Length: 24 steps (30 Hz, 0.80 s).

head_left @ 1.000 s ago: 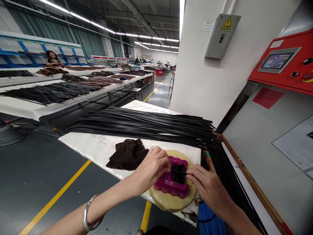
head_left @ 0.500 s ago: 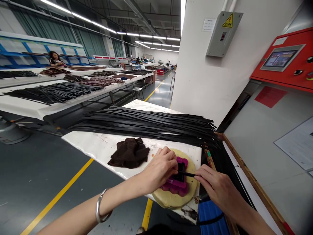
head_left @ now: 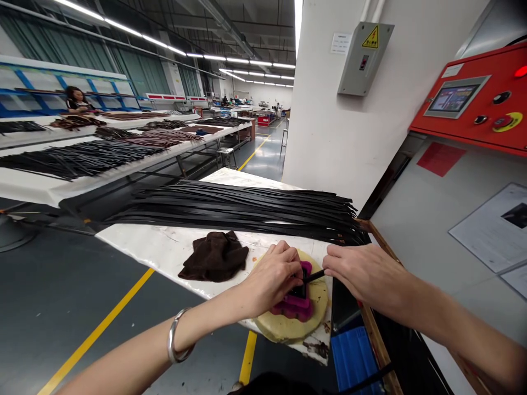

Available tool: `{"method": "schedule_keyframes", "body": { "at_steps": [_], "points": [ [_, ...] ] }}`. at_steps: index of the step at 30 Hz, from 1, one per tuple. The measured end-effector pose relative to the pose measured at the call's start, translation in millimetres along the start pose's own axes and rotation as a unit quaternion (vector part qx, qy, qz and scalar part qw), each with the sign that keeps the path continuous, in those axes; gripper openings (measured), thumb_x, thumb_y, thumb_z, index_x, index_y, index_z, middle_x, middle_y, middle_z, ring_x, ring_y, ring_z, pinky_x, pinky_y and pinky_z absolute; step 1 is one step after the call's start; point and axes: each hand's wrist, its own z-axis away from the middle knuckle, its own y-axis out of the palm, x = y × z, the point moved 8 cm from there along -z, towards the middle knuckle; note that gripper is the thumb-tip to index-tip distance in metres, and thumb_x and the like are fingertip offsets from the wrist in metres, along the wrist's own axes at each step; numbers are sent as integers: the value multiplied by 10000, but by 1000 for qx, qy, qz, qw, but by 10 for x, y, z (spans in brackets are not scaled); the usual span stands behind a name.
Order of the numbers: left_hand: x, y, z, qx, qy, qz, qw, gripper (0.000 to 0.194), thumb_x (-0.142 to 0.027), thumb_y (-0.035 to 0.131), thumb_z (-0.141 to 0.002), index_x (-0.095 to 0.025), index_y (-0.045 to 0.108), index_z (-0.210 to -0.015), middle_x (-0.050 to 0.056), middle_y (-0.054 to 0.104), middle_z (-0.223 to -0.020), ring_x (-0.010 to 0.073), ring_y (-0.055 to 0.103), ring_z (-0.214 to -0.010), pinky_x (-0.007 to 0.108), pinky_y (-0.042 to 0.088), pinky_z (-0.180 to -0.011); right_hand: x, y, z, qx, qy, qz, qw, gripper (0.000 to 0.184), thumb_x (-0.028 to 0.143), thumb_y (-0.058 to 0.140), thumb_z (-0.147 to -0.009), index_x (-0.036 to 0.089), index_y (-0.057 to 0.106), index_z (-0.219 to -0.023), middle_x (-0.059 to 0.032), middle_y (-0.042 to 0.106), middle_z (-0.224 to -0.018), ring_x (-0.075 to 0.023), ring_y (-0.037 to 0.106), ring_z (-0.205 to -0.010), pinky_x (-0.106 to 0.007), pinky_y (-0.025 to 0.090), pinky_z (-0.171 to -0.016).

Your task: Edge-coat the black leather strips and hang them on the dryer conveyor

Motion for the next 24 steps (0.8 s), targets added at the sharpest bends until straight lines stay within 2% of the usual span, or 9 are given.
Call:
{"method": "schedule_keyframes", "body": {
  "at_steps": [6, 11, 13, 16, 18, 19, 22, 24],
  "points": [
    [30, 155, -32, 1, 5, -3, 1000, 80, -205, 583, -918, -186, 626, -854, 54, 577, -962, 219, 418, -939, 362, 371, -806, -84, 95, -59, -48, -5, -32, 998, 265, 201, 471, -971, 249, 571, -730, -33, 552, -678, -175, 474, -589, -346, 280, -557],
    [-7, 301, -142, -2, 16, -12, 1000, 62, -205, 609, -906, -189, 614, -847, 31, 583, -947, 207, 428, -934, 368, 353, -810, -31, 5, -51, -34, 4, -15, 999, 237, 185, 504, -950, 252, 572, -733, -40, 577, -713, -184, 507, -630, -345, 316, -573],
    [-16, 234, -207, -27, 20, -30, 999, 78, -224, 587, -924, -190, 607, -857, 29, 575, -947, 205, 429, -932, 368, 352, -802, -76, -115, -43, -26, 27, -11, 999, 244, 239, 503, -969, 251, 581, -738, -28, 584, -725, -169, 506, -603, -341, 316, -565],
    [-59, 1, -265, -107, 42, -124, 986, 118, -216, 541, -947, -179, 593, -847, 45, 569, -942, 215, 429, -925, 384, 338, -780, -254, -286, 16, -36, 129, -52, 990, 219, 369, 503, -988, 257, 629, -848, -10, 628, -792, -169, 566, -662, -321, 336, -580],
    [-126, -159, -229, -180, 63, -214, 958, 146, -172, 537, -939, -167, 578, -799, 53, 571, -901, 219, 432, -907, 395, 331, -775, -368, -262, 110, -48, 209, -162, 963, 258, 451, 504, -980, 252, 652, -908, 0, 641, -779, -173, 591, -707, -299, 363, -594],
    [-168, -215, -187, -214, 74, -251, 941, 149, -149, 537, -935, -165, 576, -792, 52, 576, -882, 219, 439, -907, 402, 333, -788, -401, -179, 162, -48, 240, -242, 939, 294, 483, 507, -971, 238, 658, -911, 5, 630, -740, -163, 580, -684, -284, 367, -582],
    [-276, -260, -3, -286, 112, -298, 904, 129, -95, 522, -933, -165, 598, -857, 37, 622, -875, 205, 473, -917, 409, 350, -851, -383, 255, 289, -28, 294, -483, 824, 370, 542, 543, -930, 188, 645, -905, 34, 534, -649, -105, 456, -542, -242, 320, -496],
    [-314, -242, 136, -321, 131, -294, 891, 133, -75, 517, -932, -168, 612, -921, 25, 661, -889, 190, 501, -909, 400, 361, -865, -325, 517, 334, -27, 307, -572, 760, 400, 564, 601, -884, 169, 634, -938, 50, 483, -638, -88, 402, -519, -225, 291, -471]
  ]
}}
